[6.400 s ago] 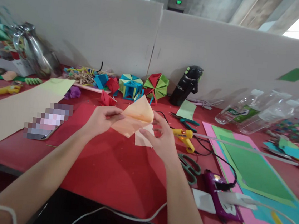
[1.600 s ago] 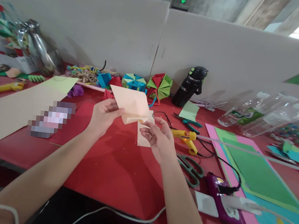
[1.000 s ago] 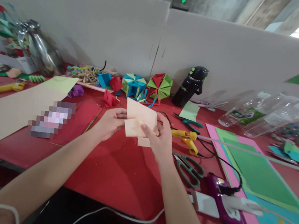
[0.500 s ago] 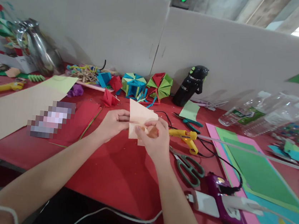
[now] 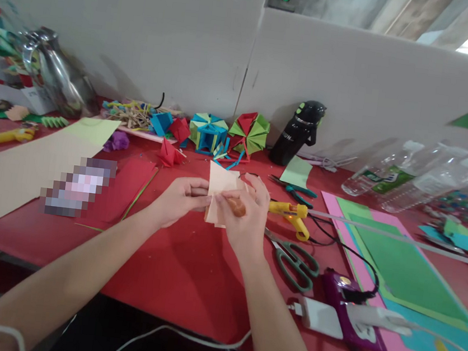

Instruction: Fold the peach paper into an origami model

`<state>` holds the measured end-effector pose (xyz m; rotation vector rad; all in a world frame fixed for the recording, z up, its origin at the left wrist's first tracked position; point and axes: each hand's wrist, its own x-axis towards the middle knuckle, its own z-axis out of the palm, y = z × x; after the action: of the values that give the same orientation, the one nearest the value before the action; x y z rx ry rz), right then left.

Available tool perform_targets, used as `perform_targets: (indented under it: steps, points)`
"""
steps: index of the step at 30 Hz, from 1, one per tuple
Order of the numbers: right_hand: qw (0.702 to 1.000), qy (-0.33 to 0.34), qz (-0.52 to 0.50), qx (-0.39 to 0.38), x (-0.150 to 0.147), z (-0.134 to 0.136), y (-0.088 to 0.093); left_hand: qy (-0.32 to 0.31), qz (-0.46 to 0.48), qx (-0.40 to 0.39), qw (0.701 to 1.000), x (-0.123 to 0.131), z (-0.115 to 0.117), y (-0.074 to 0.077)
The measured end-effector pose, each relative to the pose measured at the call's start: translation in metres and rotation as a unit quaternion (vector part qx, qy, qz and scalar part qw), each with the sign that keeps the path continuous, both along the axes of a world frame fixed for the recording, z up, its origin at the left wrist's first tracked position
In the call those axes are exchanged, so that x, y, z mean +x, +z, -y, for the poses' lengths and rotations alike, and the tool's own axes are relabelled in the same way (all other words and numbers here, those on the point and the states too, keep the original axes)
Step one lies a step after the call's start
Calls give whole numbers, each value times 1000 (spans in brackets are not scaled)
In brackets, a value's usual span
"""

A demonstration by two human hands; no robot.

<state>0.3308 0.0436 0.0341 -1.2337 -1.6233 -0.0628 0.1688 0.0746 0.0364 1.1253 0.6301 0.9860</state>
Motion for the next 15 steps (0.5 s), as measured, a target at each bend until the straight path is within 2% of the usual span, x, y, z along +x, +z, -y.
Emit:
perform_targets:
  steps: [4, 11, 15]
  points:
    - [1000, 2, 22, 22, 0, -1, 0, -19, 7, -8, 1000, -1, -2, -1]
    - [998, 7, 44, 33, 1, -1, -1, -34, -32, 51, 998, 1, 0, -5]
    - [998, 7, 47, 29, -1, 0, -1, -48, -25, 36, 998, 1, 2, -1]
